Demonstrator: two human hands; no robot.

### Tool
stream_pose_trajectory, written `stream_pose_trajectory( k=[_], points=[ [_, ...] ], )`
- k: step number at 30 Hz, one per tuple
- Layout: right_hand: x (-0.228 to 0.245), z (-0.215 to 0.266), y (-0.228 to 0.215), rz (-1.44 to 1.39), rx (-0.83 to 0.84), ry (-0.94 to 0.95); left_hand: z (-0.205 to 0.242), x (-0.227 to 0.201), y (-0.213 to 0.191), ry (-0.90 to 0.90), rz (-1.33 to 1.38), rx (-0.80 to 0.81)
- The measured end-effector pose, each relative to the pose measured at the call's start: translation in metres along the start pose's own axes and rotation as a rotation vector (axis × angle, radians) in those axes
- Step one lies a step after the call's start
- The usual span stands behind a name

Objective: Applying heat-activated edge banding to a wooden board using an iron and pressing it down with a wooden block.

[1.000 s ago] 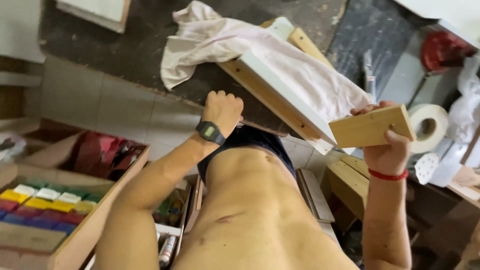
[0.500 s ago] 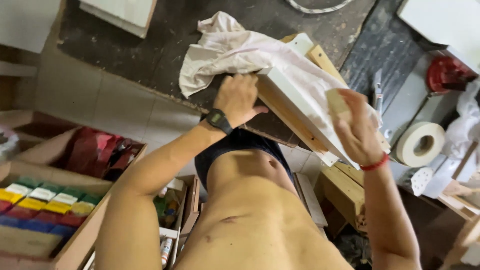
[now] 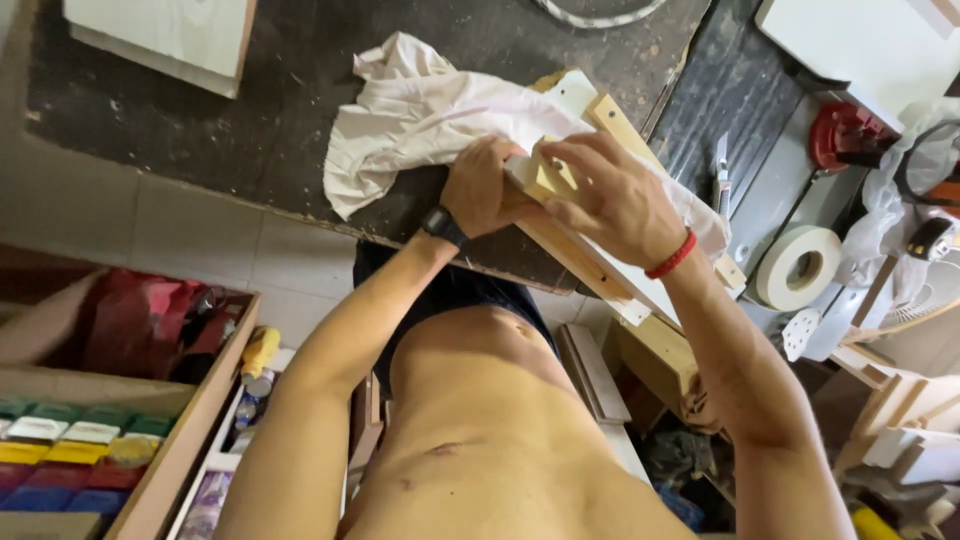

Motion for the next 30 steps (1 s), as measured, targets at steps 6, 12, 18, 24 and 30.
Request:
stream_pose_trajectory(
  k=[6, 12, 18, 24, 30],
  points=[
    [-0.003, -0.002, -0.01, -0.029, 0.087, 0.053, -0.001, 0.009, 0.008, 0.026, -0.138, -0.083],
    [0.002, 0.032, -0.033, -0.074, 0.158, 0.065, -0.008, 0.003, -0.008, -0.001, -0.13, -0.018],
    [-0.009, 0.01, -0.025, -0.059, -0.017, -0.063, -0.014, -0.008, -0.013, -0.011, -0.159, -0.019],
    [0.008, -0.027, -0.028, 0.011, 0.069, -0.184, -0.013, -0.015, -0.018, -0.102, -0.119, 0.075],
    [0.003, -0.027, -0.023, -0.029, 0.097, -0.167, -0.01, -0.007, -0.015, -0.168, -0.128, 0.136]
  ],
)
Point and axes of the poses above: each hand's wrist, its own z-axis away from the middle knuckle, its own y-axis out of the palm, x = y × z, the point moved 4 cm from there along -z, towards the middle knuckle, and after that the axes turned 13 degrees about -y, right-handed, at the moved point
